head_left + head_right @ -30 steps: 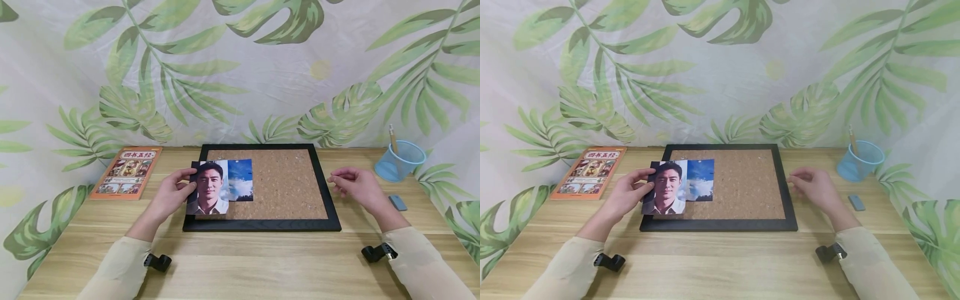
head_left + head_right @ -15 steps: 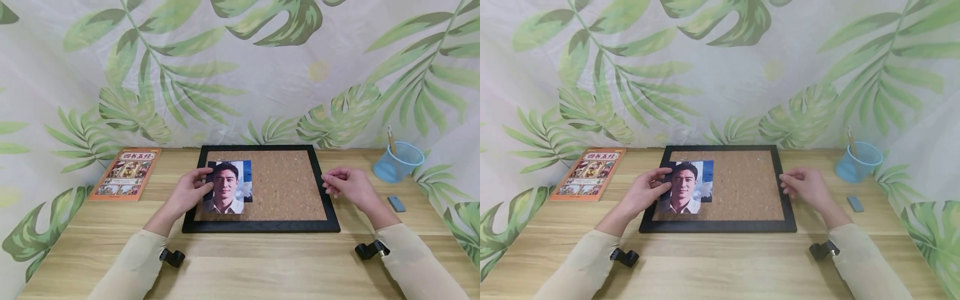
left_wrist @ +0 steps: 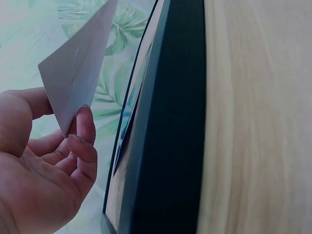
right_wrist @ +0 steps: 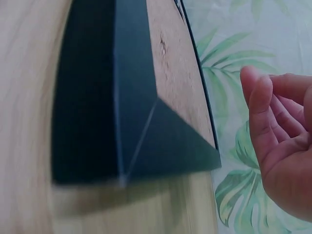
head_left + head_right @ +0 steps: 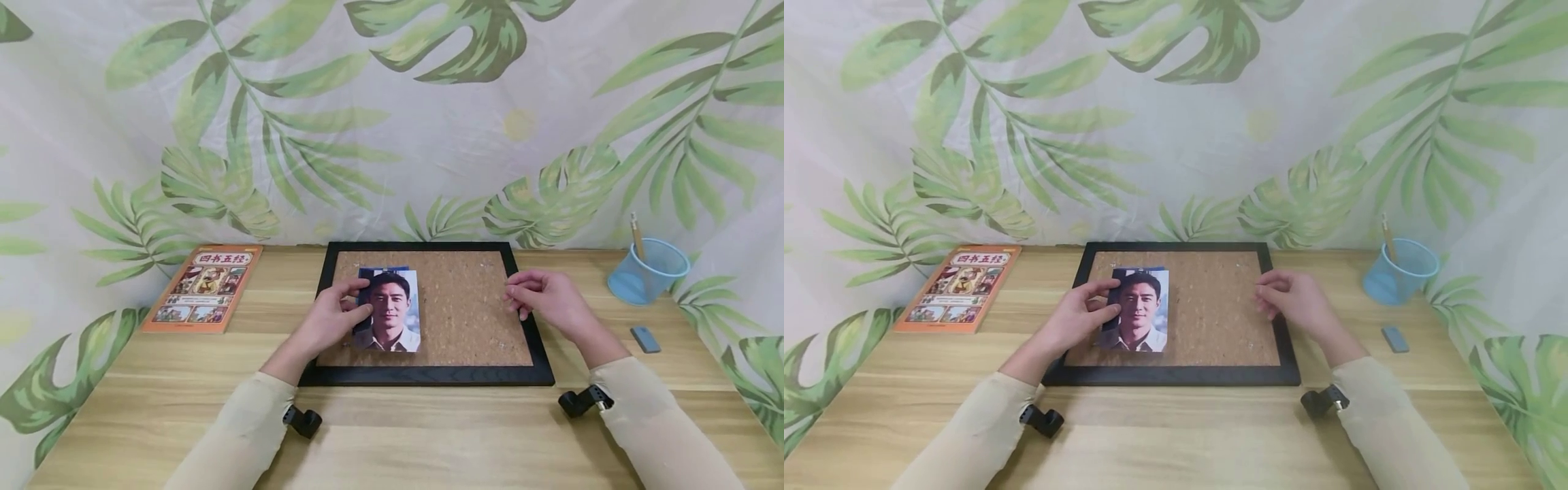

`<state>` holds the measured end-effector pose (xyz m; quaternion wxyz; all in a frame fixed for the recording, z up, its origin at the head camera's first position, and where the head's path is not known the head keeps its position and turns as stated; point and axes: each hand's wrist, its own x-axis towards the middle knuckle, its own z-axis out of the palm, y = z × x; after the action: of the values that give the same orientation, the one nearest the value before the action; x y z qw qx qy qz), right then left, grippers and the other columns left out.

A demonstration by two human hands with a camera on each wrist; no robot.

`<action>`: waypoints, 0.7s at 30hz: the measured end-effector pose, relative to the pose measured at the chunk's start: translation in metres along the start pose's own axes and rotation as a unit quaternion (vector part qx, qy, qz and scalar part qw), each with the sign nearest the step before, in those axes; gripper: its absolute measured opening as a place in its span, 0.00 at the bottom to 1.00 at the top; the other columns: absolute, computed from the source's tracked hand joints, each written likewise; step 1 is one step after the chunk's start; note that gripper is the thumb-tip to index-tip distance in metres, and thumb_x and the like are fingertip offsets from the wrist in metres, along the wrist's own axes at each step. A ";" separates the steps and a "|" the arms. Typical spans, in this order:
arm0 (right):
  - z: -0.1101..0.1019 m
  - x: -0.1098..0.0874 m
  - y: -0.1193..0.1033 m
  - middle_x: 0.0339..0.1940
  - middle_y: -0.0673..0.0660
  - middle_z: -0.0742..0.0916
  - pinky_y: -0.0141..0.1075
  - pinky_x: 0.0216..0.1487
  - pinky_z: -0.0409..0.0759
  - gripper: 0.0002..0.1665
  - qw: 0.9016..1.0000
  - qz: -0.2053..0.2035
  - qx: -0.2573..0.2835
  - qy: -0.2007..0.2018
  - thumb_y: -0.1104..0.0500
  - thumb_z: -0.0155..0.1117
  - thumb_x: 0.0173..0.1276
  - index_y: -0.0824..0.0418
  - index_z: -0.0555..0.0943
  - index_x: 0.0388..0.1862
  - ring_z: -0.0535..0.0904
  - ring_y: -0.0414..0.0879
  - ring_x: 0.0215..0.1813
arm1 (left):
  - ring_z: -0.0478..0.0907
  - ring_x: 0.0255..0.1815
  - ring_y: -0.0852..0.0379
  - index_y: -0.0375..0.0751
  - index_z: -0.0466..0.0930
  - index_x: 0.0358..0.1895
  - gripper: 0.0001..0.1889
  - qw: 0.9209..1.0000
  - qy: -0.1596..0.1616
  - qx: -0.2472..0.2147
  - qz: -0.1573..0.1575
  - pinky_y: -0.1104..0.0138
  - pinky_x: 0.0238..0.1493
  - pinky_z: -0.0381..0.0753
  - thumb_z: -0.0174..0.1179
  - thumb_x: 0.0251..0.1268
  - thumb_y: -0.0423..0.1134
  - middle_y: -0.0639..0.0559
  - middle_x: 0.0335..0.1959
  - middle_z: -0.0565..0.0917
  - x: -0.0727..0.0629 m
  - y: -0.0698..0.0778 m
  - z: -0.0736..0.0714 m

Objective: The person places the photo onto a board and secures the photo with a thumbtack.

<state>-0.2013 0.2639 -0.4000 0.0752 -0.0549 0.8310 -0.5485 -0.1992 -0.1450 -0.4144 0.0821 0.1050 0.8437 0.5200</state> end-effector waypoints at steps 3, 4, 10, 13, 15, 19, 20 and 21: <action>0.005 0.004 -0.003 0.46 0.70 0.92 0.36 0.35 0.88 0.17 1.000 -0.004 0.009 -0.002 0.65 0.63 0.82 0.79 0.78 0.59 0.90 0.43 0.35 | 0.84 0.44 0.51 0.35 0.74 0.77 0.29 1.000 -0.006 0.016 -0.002 0.65 0.31 0.80 0.67 0.75 0.36 0.32 0.65 0.77 0.002 0.004 0.004; 0.006 0.005 -0.004 0.46 0.70 0.93 0.37 0.36 0.89 0.17 1.000 -0.004 0.010 -0.003 0.65 0.62 0.82 0.79 0.78 0.59 0.90 0.43 0.35 | 0.83 0.44 0.50 0.37 0.74 0.77 0.30 1.000 -0.008 0.020 -0.005 0.64 0.31 0.80 0.67 0.75 0.36 0.33 0.65 0.76 0.003 0.005 0.005; 0.010 0.008 -0.011 0.47 0.69 0.93 0.40 0.37 0.90 0.16 1.000 0.003 0.003 -0.010 0.66 0.60 0.83 0.78 0.77 0.60 0.90 0.44 0.36 | 0.84 0.44 0.49 0.40 0.72 0.79 0.32 0.999 -0.022 0.028 -0.016 0.63 0.33 0.81 0.68 0.75 0.38 0.36 0.66 0.77 0.009 0.012 0.015; 0.012 0.011 -0.013 0.48 0.70 0.92 0.41 0.37 0.90 0.14 1.000 0.007 0.002 -0.015 0.67 0.60 0.83 0.77 0.77 0.59 0.91 0.45 0.37 | 0.84 0.47 0.49 0.39 0.71 0.79 0.32 0.999 -0.025 0.027 -0.015 0.65 0.35 0.82 0.68 0.75 0.38 0.36 0.66 0.77 0.013 0.015 0.019; 0.013 0.014 -0.014 0.49 0.71 0.92 0.41 0.38 0.90 0.14 1.000 0.006 0.003 -0.020 0.67 0.59 0.84 0.77 0.77 0.58 0.91 0.45 0.37 | 0.84 0.50 0.48 0.40 0.71 0.79 0.32 0.999 -0.024 0.026 -0.020 0.66 0.37 0.82 0.68 0.75 0.38 0.37 0.66 0.77 0.015 0.017 0.022; 0.016 0.019 -0.014 0.49 0.72 0.91 0.40 0.38 0.89 0.13 1.000 0.001 0.003 -0.027 0.67 0.58 0.84 0.77 0.77 0.58 0.91 0.47 0.38 | 0.84 0.54 0.46 0.42 0.70 0.80 0.33 0.998 -0.037 0.032 -0.027 0.65 0.39 0.83 0.68 0.75 0.39 0.39 0.68 0.77 0.020 0.022 0.030; 0.016 0.020 -0.014 0.49 0.72 0.91 0.40 0.37 0.89 0.13 1.000 0.003 0.002 -0.030 0.67 0.58 0.84 0.77 0.77 0.58 0.91 0.47 0.38 | 0.84 0.55 0.46 0.42 0.70 0.81 0.34 0.998 -0.042 0.035 -0.031 0.65 0.39 0.83 0.68 0.75 0.39 0.39 0.69 0.77 0.020 0.023 0.032; 0.017 0.021 -0.014 0.48 0.72 0.91 0.40 0.37 0.89 0.13 0.999 0.004 0.000 -0.032 0.67 0.58 0.84 0.77 0.77 0.58 0.91 0.47 0.38 | 0.84 0.55 0.46 0.43 0.70 0.81 0.34 0.998 -0.046 0.037 -0.034 0.65 0.39 0.83 0.69 0.75 0.39 0.40 0.69 0.77 0.021 0.024 0.033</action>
<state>-0.2191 0.2391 -0.3951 0.1039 -0.0690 0.8283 -0.5463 -0.2093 -0.1001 -0.4083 0.1342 0.1027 0.8609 0.4799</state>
